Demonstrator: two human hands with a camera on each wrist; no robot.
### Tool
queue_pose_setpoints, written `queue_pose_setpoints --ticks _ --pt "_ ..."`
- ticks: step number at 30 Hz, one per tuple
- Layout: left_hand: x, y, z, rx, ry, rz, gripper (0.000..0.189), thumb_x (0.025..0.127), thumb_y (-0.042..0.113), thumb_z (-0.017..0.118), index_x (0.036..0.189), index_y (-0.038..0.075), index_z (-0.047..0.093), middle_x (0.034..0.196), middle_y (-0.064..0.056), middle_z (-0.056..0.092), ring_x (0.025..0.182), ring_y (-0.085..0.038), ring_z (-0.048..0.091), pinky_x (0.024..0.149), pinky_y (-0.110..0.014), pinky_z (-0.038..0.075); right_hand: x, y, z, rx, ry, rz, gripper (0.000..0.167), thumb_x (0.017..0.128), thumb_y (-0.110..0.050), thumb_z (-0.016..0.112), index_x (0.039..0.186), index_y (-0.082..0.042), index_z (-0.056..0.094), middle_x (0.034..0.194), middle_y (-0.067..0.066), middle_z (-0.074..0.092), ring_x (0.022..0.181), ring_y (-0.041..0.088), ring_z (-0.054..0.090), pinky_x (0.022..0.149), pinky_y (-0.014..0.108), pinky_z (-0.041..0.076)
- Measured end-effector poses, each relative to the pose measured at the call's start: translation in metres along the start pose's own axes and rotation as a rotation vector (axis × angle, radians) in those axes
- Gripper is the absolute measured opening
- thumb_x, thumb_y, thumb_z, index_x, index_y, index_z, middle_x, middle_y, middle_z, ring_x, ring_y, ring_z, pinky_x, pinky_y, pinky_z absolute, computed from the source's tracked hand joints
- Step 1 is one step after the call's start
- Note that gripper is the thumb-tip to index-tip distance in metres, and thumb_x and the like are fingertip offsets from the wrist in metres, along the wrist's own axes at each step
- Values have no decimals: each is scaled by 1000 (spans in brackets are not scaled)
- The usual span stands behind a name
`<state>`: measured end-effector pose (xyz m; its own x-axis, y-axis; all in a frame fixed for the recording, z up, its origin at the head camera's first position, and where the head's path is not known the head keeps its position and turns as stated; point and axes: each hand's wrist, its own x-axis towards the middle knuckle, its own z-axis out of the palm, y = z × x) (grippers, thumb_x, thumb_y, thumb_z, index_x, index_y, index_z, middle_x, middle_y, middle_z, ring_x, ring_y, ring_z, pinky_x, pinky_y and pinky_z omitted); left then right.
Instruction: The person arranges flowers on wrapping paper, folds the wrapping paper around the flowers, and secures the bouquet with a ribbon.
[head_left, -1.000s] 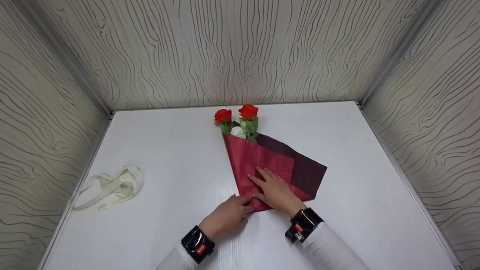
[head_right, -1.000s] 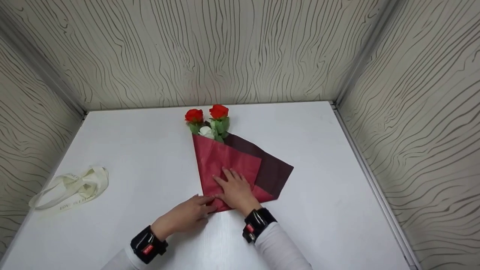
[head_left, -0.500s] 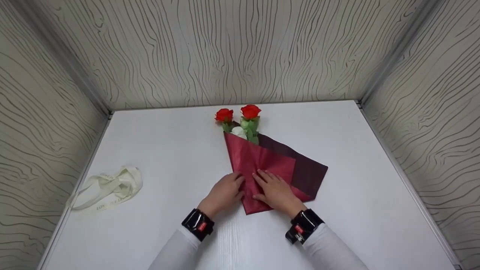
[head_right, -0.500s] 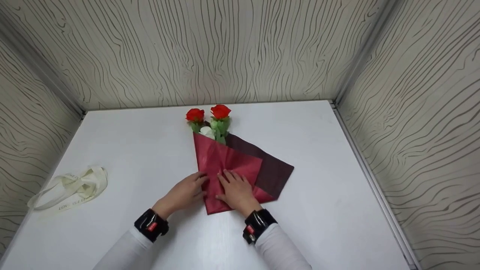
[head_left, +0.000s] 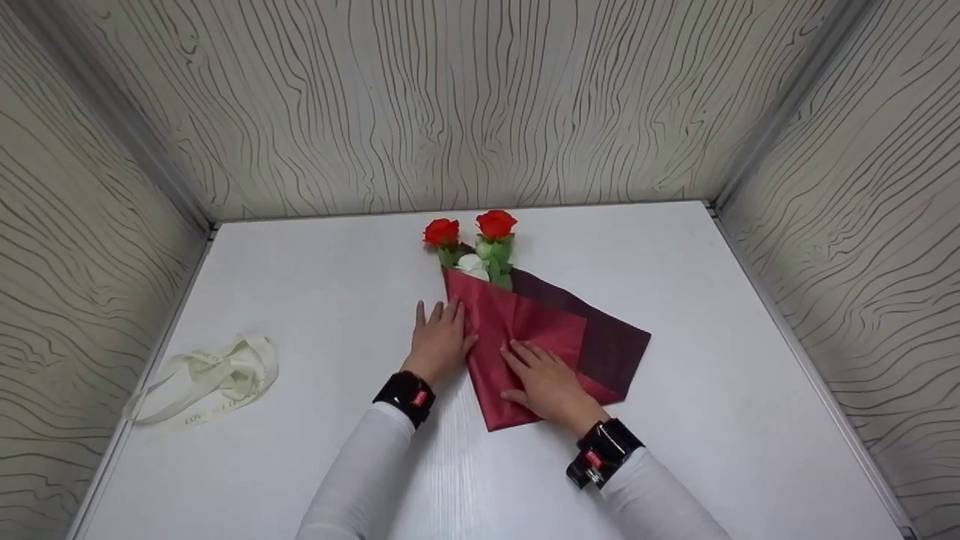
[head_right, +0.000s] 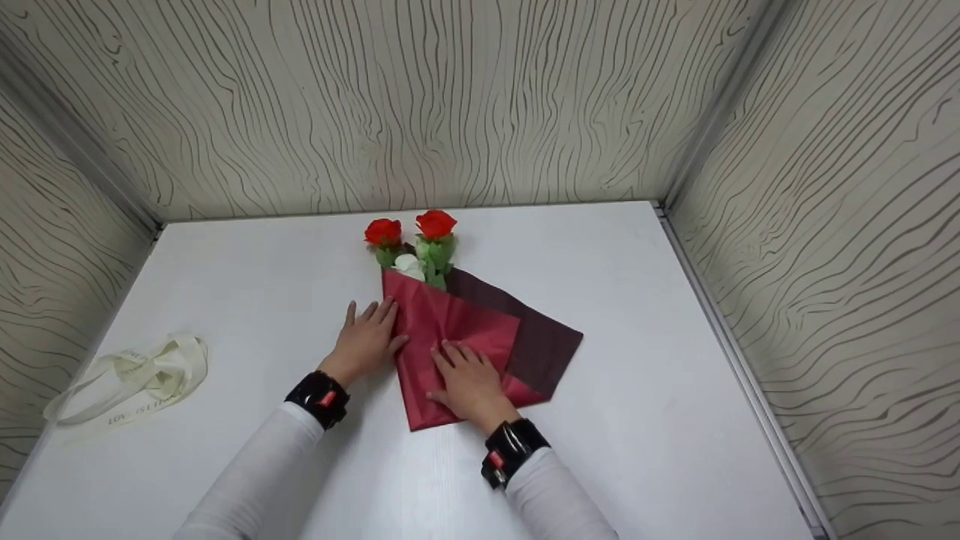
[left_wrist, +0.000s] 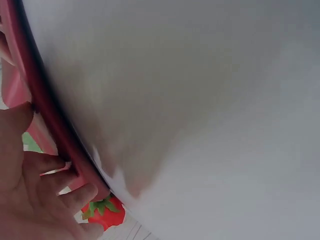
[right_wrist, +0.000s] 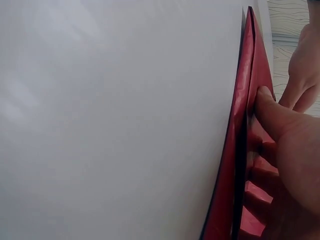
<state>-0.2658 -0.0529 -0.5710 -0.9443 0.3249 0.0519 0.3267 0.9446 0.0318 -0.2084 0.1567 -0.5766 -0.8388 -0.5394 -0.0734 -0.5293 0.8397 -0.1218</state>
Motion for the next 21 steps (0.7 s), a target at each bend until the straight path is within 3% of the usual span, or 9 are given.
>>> queue_pose_setpoints --ticks 11,21 --pt "11 -5 -3 4 -83 -62 67 90 54 30 138 8 30 143 -8 27 128 -30 25 100 -57 9 -1 -1 -1 -32 9 -7 70 84 -55 46 138 -14 32 140 10 31 127 30 27 101 45 23" --pt "12 -4 -1 72 -105 -114 70 88 59 30 138 11 31 141 -5 31 129 -32 23 99 -58 9 -1 0 1 -25 14 -3 70 83 -56 47 139 -16 31 141 10 30 128 30 26 101 46 23"
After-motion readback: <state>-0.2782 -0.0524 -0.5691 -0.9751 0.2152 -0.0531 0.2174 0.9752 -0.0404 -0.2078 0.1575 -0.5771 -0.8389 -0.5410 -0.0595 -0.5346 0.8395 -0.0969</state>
